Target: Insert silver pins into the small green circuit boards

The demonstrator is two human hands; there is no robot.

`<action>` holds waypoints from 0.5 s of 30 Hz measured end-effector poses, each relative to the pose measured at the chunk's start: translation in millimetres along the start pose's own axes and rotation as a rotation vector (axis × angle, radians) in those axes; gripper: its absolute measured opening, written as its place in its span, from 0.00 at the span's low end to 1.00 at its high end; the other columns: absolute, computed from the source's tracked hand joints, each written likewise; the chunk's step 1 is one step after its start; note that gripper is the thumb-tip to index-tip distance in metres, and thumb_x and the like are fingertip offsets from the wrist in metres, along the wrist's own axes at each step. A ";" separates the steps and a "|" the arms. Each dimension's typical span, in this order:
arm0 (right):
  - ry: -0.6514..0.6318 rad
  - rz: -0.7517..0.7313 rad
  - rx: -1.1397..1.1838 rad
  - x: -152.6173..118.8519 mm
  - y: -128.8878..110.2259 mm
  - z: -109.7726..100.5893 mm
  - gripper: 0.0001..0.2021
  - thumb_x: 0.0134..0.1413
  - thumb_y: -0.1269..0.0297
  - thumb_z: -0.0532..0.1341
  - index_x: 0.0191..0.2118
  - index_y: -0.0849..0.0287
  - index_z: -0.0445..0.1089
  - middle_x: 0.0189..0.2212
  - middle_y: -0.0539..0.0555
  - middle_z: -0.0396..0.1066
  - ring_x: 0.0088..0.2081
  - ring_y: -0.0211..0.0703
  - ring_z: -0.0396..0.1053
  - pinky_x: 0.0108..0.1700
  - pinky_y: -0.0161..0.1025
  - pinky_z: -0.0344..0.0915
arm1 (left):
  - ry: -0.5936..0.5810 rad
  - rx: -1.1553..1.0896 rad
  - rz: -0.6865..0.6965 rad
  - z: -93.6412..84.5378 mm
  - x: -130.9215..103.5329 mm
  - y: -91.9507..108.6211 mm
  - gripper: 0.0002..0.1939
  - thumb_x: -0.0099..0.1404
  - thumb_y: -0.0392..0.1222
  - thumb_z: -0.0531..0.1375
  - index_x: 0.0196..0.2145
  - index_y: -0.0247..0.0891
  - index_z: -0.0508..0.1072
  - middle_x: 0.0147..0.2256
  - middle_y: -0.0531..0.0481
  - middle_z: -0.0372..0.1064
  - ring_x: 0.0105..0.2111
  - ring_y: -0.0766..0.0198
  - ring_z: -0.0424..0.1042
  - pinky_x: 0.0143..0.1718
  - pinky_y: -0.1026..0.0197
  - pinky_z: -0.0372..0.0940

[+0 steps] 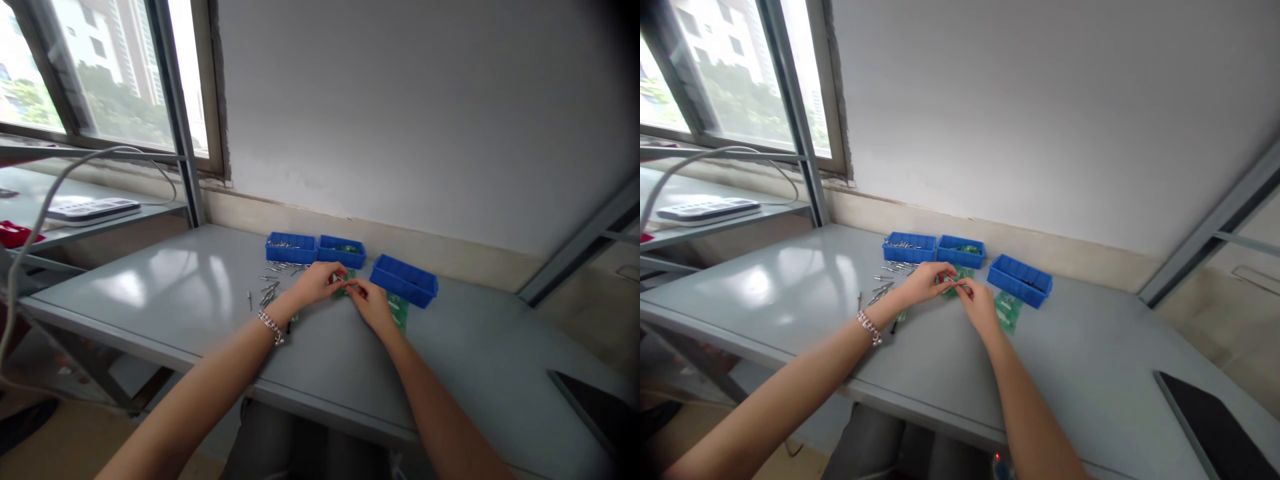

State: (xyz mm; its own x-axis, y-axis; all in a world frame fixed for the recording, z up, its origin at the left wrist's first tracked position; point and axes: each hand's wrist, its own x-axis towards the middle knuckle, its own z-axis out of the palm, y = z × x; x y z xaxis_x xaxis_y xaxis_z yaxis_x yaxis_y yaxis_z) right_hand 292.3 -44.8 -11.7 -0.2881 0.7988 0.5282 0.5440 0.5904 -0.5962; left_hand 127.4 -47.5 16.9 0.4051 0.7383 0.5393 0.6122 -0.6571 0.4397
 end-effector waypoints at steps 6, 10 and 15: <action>0.013 0.004 -0.018 0.7 0.8 0.5 0.09 0.48 0.62 0.55 0.31 0.60 0.70 0.16 0.48 0.59 0.19 0.37 0.56 0.23 0.32 0.51 | 0.011 0.009 0.015 0.7 0.1 1.0 0.08 0.56 0.38 0.56 0.35 0.35 0.68 0.32 0.50 0.68 0.28 0.69 0.65 0.30 0.68 0.59; 0.020 0.016 0.001 1.2 0.9 0.7 0.09 0.47 0.63 0.55 0.30 0.60 0.70 0.15 0.48 0.59 0.19 0.37 0.56 0.23 0.32 0.52 | 0.021 -0.018 0.022 1.5 0.7 -0.1 0.08 0.55 0.36 0.57 0.35 0.35 0.68 0.31 0.51 0.68 0.28 0.70 0.65 0.30 0.68 0.59; 0.026 0.022 0.027 1.2 1.4 1.6 0.08 0.45 0.64 0.57 0.30 0.60 0.70 0.16 0.48 0.59 0.19 0.36 0.56 0.23 0.32 0.52 | 0.024 -0.039 0.003 0.8 1.3 -0.2 0.08 0.53 0.32 0.57 0.34 0.35 0.68 0.31 0.51 0.68 0.27 0.71 0.64 0.30 0.69 0.59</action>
State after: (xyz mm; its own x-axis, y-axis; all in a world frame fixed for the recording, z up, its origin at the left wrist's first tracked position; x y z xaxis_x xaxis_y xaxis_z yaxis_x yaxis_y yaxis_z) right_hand 291.5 -42.8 -12.9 -0.2552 0.8086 0.5302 0.5286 0.5758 -0.6238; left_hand 128.3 -46.3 16.9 0.3906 0.7327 0.5573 0.5839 -0.6652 0.4654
